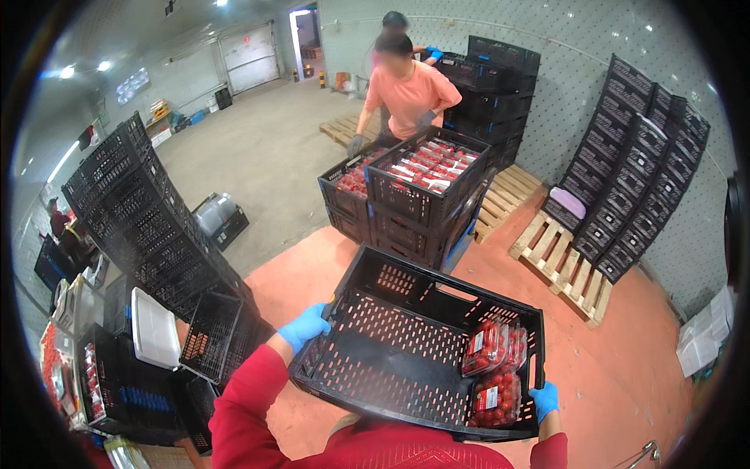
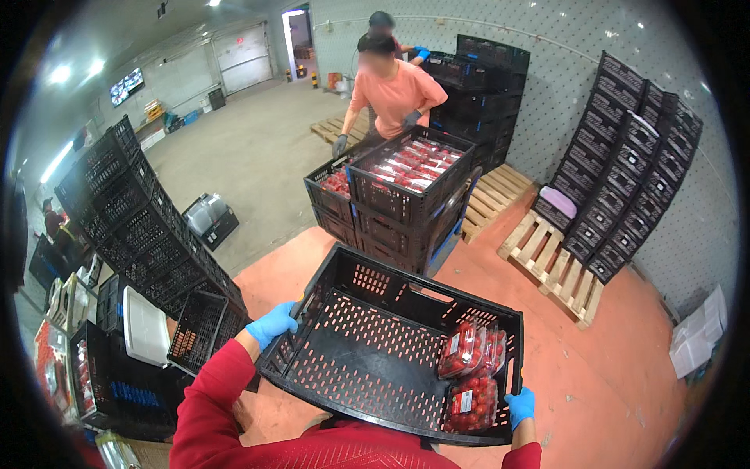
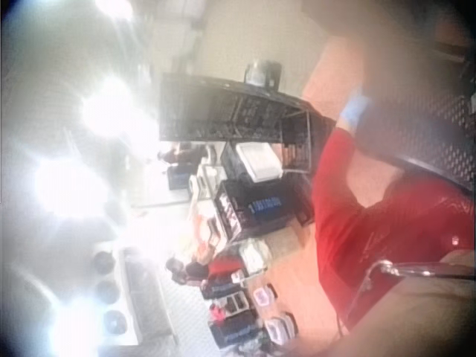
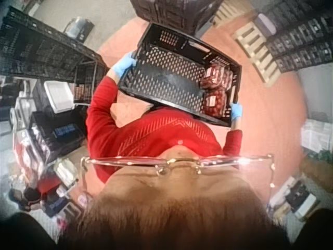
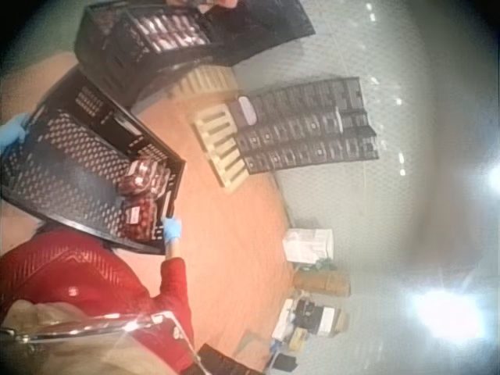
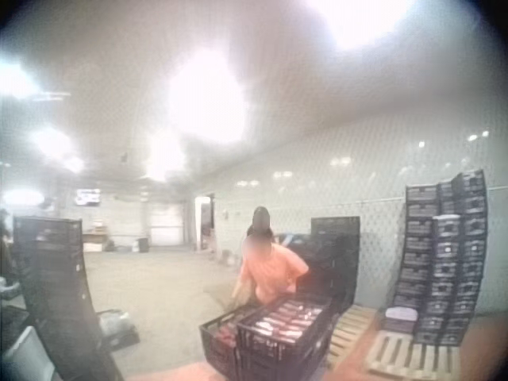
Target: The person sorts cherry tomatoes into plastic containers, weighs them on a digital scale, and places the filled containers into a black crate. The person then carries the crate to a pallet area and stacks it with other crates. Finally, the person removes gloves and walks to a kitchen area.
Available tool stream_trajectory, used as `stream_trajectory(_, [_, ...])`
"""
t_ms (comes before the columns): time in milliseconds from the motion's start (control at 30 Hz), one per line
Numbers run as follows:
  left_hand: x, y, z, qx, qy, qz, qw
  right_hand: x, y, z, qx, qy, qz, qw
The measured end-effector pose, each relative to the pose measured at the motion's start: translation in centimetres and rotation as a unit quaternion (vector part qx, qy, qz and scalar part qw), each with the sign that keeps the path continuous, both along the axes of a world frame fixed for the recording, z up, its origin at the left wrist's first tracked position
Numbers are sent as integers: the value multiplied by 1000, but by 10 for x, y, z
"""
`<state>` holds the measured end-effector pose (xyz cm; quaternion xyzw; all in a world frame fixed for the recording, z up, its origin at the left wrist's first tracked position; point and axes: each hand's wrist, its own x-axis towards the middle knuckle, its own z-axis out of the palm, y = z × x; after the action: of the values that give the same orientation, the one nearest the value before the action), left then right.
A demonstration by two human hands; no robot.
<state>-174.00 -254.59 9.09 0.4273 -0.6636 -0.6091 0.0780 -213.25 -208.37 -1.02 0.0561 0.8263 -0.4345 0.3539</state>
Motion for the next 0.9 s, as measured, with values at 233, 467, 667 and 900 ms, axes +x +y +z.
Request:
stream_trajectory(233, [-24,-16,-8,34,12,54,998,-55,-57,-25,7,107,139,984])
stream_trajectory(467, [-100,-45,17,43,41,42,997,-131,-79,-38,-53,8,55,997])
stream_trajectory(667, [-114,-93,7,56,97,24,993,-143,-111,-27,-49,123,93,987])
stream_trajectory(900, [-110,-141,-27,34,114,28,993,-122,-164,-17,-21,77,60,995])
